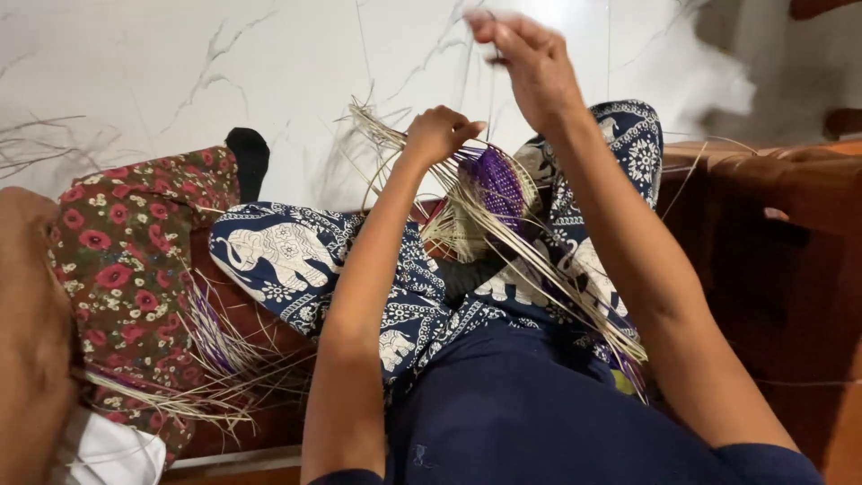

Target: The person sits cross-legged on the floor and weaves a basket using natural fibers and purple strands. They interlace the strands through a circular frame, pulling and tightening the weave to build up the basket's structure.

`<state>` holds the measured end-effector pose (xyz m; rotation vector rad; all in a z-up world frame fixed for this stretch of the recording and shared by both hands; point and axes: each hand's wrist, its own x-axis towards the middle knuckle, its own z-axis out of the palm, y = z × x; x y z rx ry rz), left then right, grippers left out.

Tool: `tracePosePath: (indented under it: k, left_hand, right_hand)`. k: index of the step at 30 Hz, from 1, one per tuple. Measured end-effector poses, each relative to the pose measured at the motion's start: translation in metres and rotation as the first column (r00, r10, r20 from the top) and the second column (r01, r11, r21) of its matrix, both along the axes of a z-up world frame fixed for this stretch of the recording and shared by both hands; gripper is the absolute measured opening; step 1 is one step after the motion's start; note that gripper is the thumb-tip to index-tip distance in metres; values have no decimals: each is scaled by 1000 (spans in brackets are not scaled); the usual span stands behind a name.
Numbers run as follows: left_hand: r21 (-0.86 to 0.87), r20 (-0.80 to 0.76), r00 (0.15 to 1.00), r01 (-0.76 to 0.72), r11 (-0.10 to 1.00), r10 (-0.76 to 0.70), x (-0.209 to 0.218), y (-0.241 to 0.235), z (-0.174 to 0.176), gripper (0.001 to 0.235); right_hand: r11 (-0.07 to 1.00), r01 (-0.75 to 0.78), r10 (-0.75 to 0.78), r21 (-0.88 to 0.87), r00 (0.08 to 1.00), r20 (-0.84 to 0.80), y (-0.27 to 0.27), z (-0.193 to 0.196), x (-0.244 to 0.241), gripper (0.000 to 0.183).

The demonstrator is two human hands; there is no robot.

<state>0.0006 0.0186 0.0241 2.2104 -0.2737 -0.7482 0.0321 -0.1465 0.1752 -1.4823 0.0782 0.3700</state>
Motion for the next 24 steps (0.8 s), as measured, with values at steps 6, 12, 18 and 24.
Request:
tracePosePath:
  k: [6, 12, 18, 24]
  left_hand:
    - [-117, 140, 989, 71, 991, -55, 2, -4, 2, 57]
    - [480, 50, 993, 72, 875, -109, -5, -26, -24, 36]
    - [79, 30, 999, 10, 997, -12, -12, 3, 11, 6]
    - [-36, 0, 1000, -7, 999, 7, 3, 0, 17, 29]
  right_hand:
    - [907, -419, 406, -40, 849, 337, 7, 31, 1, 32]
    - [524, -655, 356, -545, 749, -558, -17, -112, -17, 55]
    - [853, -479, 194, -205, 658, -728, -4, -76, -23, 21]
    - [911, 393, -411, -123, 879, -242, 0, -37, 28, 27]
